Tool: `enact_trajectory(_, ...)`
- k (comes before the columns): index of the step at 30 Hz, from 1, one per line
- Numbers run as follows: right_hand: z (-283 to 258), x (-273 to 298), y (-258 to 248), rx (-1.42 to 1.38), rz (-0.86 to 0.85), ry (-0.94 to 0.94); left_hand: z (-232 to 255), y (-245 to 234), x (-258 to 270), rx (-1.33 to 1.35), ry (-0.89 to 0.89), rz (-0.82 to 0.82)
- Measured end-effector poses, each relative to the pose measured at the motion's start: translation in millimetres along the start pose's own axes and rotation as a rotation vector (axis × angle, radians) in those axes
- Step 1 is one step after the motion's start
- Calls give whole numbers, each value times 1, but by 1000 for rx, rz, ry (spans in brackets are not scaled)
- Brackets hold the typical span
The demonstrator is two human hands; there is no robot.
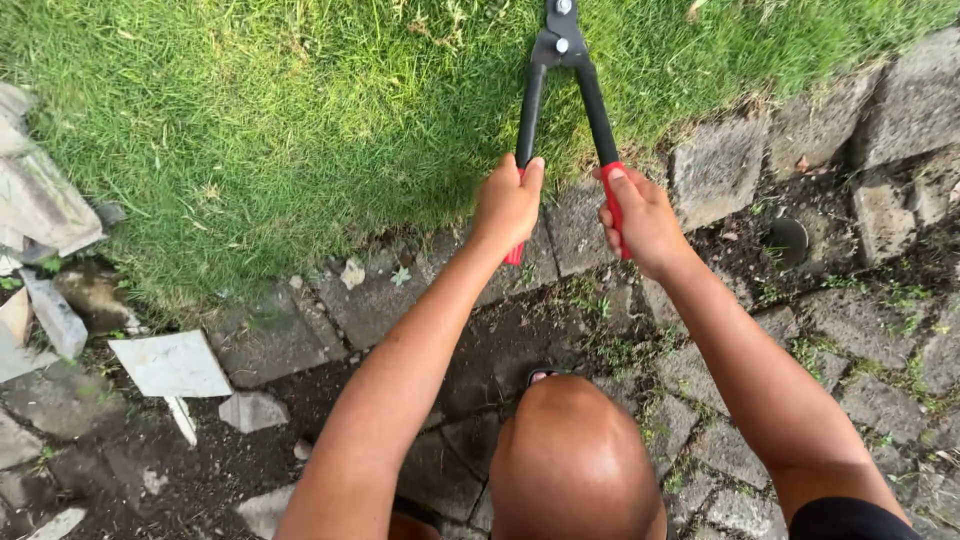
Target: Using garden shears to trim the edge of a lawn along a stone path.
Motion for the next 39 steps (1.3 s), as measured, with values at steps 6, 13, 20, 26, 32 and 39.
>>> enact_trajectory(6, -21, -22, -36, 176, -16, -44, 19, -63, -22, -126, -32, -116)
enact_trajectory(13, -14, -12, 40, 31, -3, -33, -4, -38, -30, -129, 27, 143)
enact_trajectory(20, -4, 18, 37, 80, -7, -158, -34, -42, 12, 11, 96, 140)
enact_trajectory(26, 42, 69, 32, 187, -202, -204, -90, -119, 127, 48, 54, 136)
enact_trajectory(32, 96, 82, 68, 357, -350, -251, -184, -144, 172, -53, -73, 291)
enact_trajectory(39, 99, 98, 111, 277, -272, -2, -176, -128, 159, 17, -184, 311)
Point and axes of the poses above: each hand's wrist, its own x-axis away from the middle knuckle, its own y-axis out of the palm, z = x × y, the point moved 6 cm from there along -x, towards the middle knuckle, and after that the axes turned 12 degrees about z, right-handed, at the moved point
